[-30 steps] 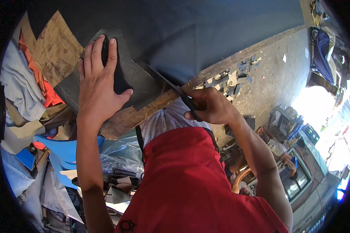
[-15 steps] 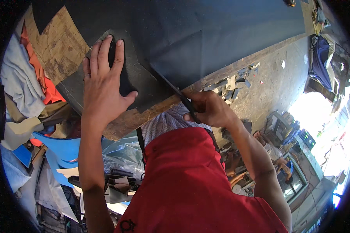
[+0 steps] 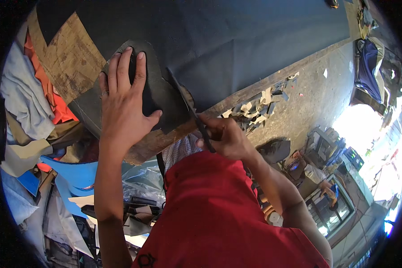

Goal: Measure and cut pieces of black fabric material using a measuring tape, ruler, and scissors.

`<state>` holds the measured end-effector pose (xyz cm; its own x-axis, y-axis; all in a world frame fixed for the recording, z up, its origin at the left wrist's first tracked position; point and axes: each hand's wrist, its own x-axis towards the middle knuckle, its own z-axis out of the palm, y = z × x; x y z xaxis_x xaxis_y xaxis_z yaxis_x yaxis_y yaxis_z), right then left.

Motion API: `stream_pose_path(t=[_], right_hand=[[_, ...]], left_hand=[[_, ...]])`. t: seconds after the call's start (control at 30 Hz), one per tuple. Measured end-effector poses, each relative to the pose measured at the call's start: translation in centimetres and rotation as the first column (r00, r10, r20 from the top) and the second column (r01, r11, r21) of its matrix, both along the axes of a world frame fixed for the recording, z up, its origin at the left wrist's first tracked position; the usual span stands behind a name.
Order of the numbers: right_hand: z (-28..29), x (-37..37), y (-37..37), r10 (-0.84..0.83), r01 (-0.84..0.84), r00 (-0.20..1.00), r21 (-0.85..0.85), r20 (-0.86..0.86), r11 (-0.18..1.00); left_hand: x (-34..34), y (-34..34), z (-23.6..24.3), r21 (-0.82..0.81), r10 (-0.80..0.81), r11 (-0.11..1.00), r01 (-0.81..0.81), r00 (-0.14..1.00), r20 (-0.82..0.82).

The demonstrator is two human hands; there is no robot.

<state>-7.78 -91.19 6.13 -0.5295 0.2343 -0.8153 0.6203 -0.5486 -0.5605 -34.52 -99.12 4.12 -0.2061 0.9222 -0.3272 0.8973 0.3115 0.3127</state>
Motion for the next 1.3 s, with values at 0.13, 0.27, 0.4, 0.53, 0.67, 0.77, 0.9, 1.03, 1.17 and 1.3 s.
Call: stream_pose_path(t=[0.13,0.27,0.4,0.53,0.67,0.77,0.9,1.03,1.17,1.3], right_hand=[[0.1,-1.7,-1.0,-0.149,0.145,0.987,-0.076,-0.056,0.987],[-0.2,-2.7,-2.3,-0.238,0.229,0.967,-0.094,-0.093,0.969],[-0.7,-3.0,-3.6,-0.31,0.297,0.944,-0.123,-0.114,0.947],[-1.0,-4.1,-3.6,-0.351,0.334,0.928,-0.138,-0.127,0.933],[-0.9,-5.3,-2.9,-0.344,0.33,0.929,-0.109,-0.138,0.937],[-1.1,-5.1,-3.1,-0.337,0.323,0.935,-0.126,-0.113,0.938],[-1.1,-5.2,-2.4,-0.315,0.303,0.942,-0.108,-0.118,0.947],[-1.3,-5.5,-1.9,-0.302,0.293,0.944,-0.085,-0.13,0.952],[-1.4,-5.7,-1.6,-0.316,0.308,0.94,-0.08,-0.128,0.948],[-0.4,-6.3,-0.8,-0.343,0.332,0.935,-0.111,-0.094,0.937]], left_hand=[[0.0,0.1,0.1,0.009,0.009,1.0,-0.009,1.0,0.005],[0.0,0.1,0.2,0.011,0.023,1.0,-0.023,0.999,0.027],[-0.1,0.2,0.3,-0.013,0.02,1.0,-0.019,0.999,0.027],[-0.1,0.3,0.4,-0.031,0.022,0.999,-0.021,0.999,0.027],[-0.1,0.3,0.4,-0.004,0.047,0.999,-0.047,0.997,0.053],[-0.2,0.4,0.5,-0.017,0.048,0.999,-0.047,0.997,0.058],[-0.1,0.4,0.3,-0.021,0.057,0.998,-0.055,0.996,0.068],[-0.1,0.4,0.2,-0.031,0.061,0.998,-0.059,0.995,0.073],[-0.2,0.4,0.4,-0.054,0.052,0.997,-0.049,0.997,0.065],[-0.1,0.5,0.3,-0.054,0.051,0.997,-0.047,0.996,0.076]])
